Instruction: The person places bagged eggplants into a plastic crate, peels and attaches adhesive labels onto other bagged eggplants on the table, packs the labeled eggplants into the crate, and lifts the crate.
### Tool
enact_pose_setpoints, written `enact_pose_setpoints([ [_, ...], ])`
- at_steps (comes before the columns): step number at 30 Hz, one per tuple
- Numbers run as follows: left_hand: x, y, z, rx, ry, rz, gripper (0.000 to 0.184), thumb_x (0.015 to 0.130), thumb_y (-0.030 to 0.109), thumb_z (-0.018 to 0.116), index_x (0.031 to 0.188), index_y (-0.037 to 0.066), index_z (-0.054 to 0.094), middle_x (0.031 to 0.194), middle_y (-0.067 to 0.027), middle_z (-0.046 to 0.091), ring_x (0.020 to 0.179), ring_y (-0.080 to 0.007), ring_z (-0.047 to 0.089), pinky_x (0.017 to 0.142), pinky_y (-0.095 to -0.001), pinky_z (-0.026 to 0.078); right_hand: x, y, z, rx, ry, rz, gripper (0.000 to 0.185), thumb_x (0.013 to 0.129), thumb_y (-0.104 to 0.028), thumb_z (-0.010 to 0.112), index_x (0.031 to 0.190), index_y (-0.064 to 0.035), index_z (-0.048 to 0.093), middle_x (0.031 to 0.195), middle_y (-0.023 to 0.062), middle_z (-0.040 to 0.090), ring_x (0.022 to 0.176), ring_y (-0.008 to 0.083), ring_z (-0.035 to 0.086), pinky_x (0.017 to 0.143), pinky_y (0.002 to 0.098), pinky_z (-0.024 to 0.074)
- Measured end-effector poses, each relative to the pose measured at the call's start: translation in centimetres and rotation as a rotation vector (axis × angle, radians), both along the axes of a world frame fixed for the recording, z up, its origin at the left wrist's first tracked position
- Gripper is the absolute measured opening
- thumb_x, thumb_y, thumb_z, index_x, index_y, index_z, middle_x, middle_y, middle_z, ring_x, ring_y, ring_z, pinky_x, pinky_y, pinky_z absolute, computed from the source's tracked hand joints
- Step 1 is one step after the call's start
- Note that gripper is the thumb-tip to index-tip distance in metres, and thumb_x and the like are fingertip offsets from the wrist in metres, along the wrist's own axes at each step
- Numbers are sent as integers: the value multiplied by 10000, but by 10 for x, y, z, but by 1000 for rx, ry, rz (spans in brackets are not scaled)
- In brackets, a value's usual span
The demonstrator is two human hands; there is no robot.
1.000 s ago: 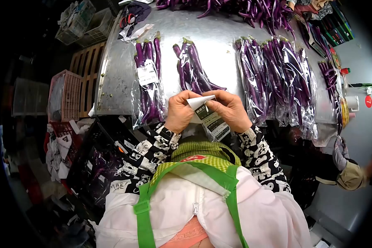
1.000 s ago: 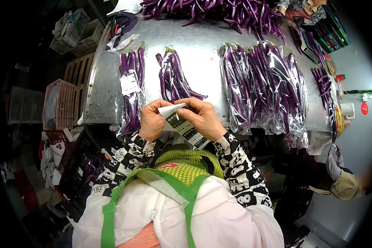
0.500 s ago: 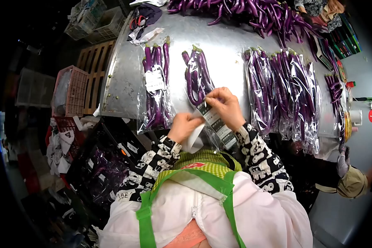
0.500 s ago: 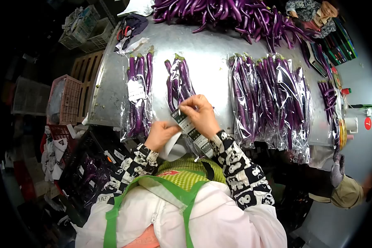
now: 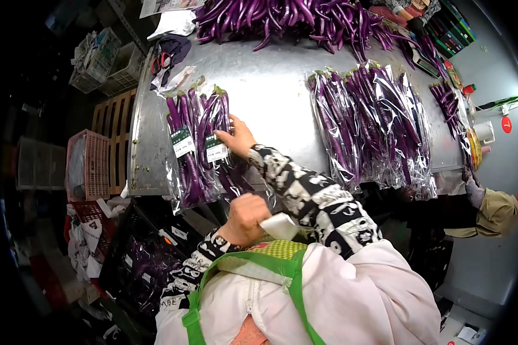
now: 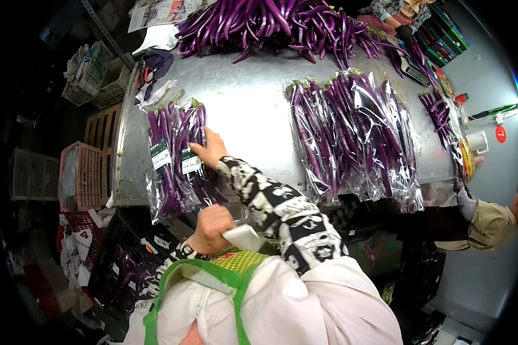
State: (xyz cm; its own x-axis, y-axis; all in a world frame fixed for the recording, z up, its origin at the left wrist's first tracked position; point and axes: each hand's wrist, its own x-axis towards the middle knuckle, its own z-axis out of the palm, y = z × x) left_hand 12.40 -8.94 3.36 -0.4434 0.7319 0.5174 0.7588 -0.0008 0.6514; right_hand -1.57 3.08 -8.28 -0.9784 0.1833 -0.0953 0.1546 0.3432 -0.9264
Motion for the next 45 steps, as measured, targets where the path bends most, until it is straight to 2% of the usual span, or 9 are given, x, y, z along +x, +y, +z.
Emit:
enact_pose_setpoints([
  [5, -16, -5, -1, 155, -200, 99, 103, 691, 30, 699, 696, 16, 597, 939, -135, 575, 832, -231, 588, 671, -316, 488, 89, 136, 23, 636, -252, -177, 966, 680, -513, 757, 1382, -17, 316, 1262, 217, 467, 1166, 320, 471, 948, 425, 424],
  [8, -10, 3, 8, 223, -167, 171, 382, 682, 16, 691, 1052, -22, 604, 991, -165, 560, 779, -248, 616, 620, -320, 519, 144, 167, 98, 1191, -426, -285, 753, 668, -359, 781, 1288, -83, 455, 1250, 163, 493, 1143, 355, 490, 887, 465, 451],
  [13, -17, 14, -21, 136, 242, 132, 111, 592, 42, 566, 694, 80, 540, 667, -38, 507, 500, -208, 507, 443, -339, 415, 158, 205, 54, 1412, -357, -173, 539, 708, -276, 679, 1165, -45, 511, 1058, 197, 563, 959, 364, 568, 773, 494, 474],
  [17, -21, 19, -40, 229, 144, 178, 67, 603, 62, 553, 629, 81, 494, 588, -65, 493, 526, -269, 519, 461, -371, 405, 136, 166, 59, 1258, -70, -118, 284, 670, -285, 676, 743, -33, 567, 785, 168, 605, 750, 353, 614, 646, 455, 500],
  [26, -33, 7, -9, 311, -864, 292, 87, 787, -12, 680, 864, 26, 665, 964, -50, 630, 797, -86, 607, 693, -221, 513, 133, 87, 82, 995, 72, -10, 455, 807, -385, 660, 1045, -1, 602, 928, 157, 588, 878, 324, 552, 742, 435, 456],
  [30, -38, 4, -7, 242, -957, 292, 100, 798, 26, 668, 896, 27, 687, 828, -51, 682, 735, -97, 634, 658, -234, 520, 153, 70, 151, -37, 37, 17, 378, 882, -214, 622, 1174, 13, 546, 1001, 130, 612, 942, 236, 591, 827, 356, 482],
  [31, -40, 5, -4, 224, -887, 309, 103, 799, 24, 660, 899, 20, 685, 817, -56, 683, 728, -100, 635, 652, -241, 520, 159, 65, 166, -479, -42, 81, 363, 890, -143, 617, 1204, 14, 525, 1027, 114, 617, 961, 203, 600, 853, 326, 487],
  [42, -47, 14, -8, -93, -122, 519, 189, 741, 99, 654, 918, 38, 633, 764, -105, 647, 651, -258, 645, 621, -339, 510, 183, 67, 169, -310, -38, 173, 397, 827, -25, 676, 1198, 24, 543, 999, 58, 621, 867, 77, 583, 752, 218, 493],
  [45, -48, 15, -9, -105, -63, 533, 364, 704, 99, 688, 1055, 50, 607, 881, -123, 629, 850, -301, 626, 787, -395, 483, 184, 69, 162, -268, -52, 114, 316, 828, -43, 680, 1126, 24, 597, 942, 45, 648, 814, 68, 595, 723, 213, 497],
])
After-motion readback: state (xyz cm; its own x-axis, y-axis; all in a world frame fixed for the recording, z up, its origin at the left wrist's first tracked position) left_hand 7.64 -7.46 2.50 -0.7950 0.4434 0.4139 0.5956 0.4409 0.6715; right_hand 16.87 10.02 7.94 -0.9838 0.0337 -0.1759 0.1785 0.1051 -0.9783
